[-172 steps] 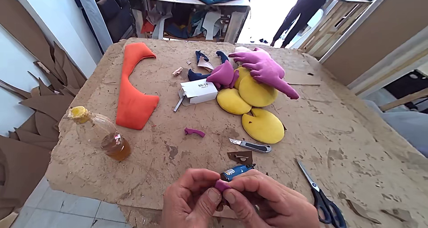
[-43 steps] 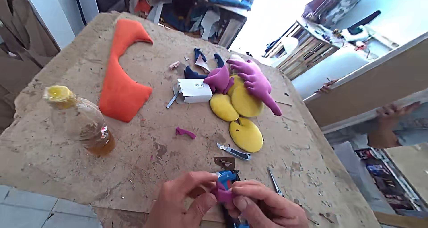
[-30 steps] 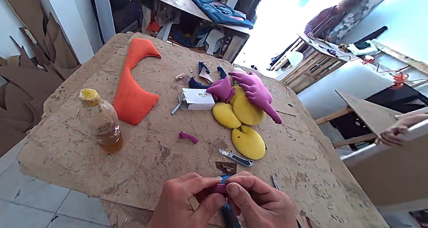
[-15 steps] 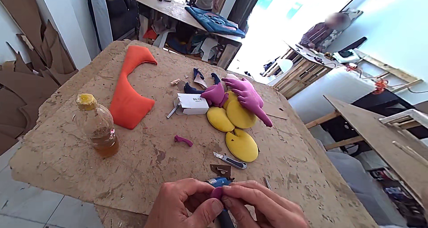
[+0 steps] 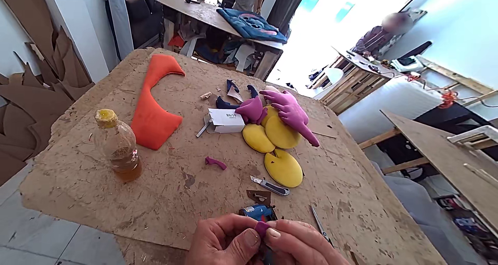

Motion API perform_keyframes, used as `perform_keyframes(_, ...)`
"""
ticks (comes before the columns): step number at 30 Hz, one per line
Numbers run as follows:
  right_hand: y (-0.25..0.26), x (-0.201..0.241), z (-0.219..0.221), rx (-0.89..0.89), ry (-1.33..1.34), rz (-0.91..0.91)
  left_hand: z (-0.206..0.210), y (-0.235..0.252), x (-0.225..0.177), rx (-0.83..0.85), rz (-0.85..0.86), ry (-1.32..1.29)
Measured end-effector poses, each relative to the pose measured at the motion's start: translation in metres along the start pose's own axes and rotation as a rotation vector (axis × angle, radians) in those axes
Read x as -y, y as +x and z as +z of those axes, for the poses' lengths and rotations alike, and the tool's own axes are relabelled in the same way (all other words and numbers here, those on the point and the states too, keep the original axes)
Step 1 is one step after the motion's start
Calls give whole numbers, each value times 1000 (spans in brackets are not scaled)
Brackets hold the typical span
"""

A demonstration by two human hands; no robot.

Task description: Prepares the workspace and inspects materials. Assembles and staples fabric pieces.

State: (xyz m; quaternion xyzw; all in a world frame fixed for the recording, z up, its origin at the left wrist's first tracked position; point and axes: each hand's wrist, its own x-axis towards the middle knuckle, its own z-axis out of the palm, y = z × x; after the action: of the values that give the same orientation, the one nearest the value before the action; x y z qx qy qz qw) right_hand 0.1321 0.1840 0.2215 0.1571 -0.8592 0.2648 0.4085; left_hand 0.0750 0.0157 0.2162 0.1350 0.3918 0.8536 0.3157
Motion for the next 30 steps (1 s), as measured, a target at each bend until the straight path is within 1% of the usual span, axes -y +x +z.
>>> perform_keyframes(3,-3,2,15,-49,-2,104,-5,5,3,-24,-25,13)
perform_keyframes(5,-13,-3,33,-53,20,230,-18,14,13,-89,-42,106)
perform_keyframes(7,-39,-18,62,-40,33,393,-43,27,38,-176,-63,311)
perform_keyframes(9,-75,-35,96,7,-10,591,-76,36,76,-223,-118,575)
perform_keyframes(11,-110,-49,127,75,-76,769,-107,39,109,-193,-234,842)
perform_keyframes(12,-123,-54,137,109,-105,836,-117,39,119,-149,-292,959)
perform_keyframes(13,-133,-57,145,140,-123,888,-123,38,125,-97,-307,1076)
perform_keyframes(14,-139,-60,149,164,-142,924,-127,35,133,-59,-249,1212)
perform_keyframes(15,-141,-62,152,179,-165,940,-131,32,141,-57,-108,1364)
perform_keyframes(16,-142,-62,153,192,-189,945,-137,30,151,-82,69,1505)
perform_keyframes(17,-142,-63,154,205,-207,942,-144,31,160,-111,216,1601)
perform_keyframes(18,-143,-64,154,217,-222,932,-151,32,166,-123,317,1644)
perform_keyframes(20,-143,-66,154,247,-246,904,-161,32,173,-101,449,1628)
perform_keyframes(22,-142,-67,151,292,-232,892,-166,31,174,-77,489,1592)
perform_keyframes(25,-147,-71,147,332,-207,824,-167,32,173,-83,458,1614)
perform_keyframes(28,-158,-77,148,309,-203,686,-165,34,171,-86,441,1637)
perform_keyframes(30,-164,-80,148,282,-184,631,-162,34,171,-96,430,1650)
